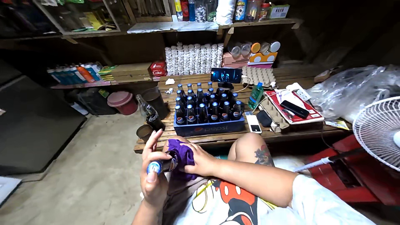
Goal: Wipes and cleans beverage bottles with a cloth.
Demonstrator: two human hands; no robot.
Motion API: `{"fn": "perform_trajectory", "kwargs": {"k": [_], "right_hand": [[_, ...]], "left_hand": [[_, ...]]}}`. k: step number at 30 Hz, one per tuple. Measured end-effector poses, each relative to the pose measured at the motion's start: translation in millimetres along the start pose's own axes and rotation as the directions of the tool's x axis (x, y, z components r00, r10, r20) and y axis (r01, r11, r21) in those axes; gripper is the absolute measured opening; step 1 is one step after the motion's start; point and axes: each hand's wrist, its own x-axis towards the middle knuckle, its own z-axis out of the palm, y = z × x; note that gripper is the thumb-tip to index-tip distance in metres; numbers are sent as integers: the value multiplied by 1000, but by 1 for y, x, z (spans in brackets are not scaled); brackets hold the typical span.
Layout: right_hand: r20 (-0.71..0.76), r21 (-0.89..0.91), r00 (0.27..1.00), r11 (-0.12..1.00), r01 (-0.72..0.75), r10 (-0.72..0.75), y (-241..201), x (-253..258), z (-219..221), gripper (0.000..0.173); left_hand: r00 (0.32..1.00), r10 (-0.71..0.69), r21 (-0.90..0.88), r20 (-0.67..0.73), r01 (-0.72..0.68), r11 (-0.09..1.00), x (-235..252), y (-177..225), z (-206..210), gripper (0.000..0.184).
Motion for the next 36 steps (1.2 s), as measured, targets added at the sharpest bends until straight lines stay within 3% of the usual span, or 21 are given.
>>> {"fn": "perform_trajectory", "kwargs": {"k": [5, 32, 34, 36], "right_hand": [[-37, 47, 999, 999, 16, -15, 6, 0, 5, 89], [-5, 100, 1000, 995, -11, 11, 3, -3, 1, 91], [-63, 112, 995, 990, 90, -83, 2, -6, 4, 88], [-202, 94, 929, 938, 334, -310, 2, -9, 8, 81]], "left_hand": [[998, 25, 27, 59, -27, 999, -1, 1, 4, 42], [994, 64, 36, 91, -68, 997, -4, 0, 6, 42], [994, 64, 37, 94, -67, 997, -4, 0, 6, 42], [994, 54, 36, 93, -57, 998, -4, 0, 5, 42]]}}
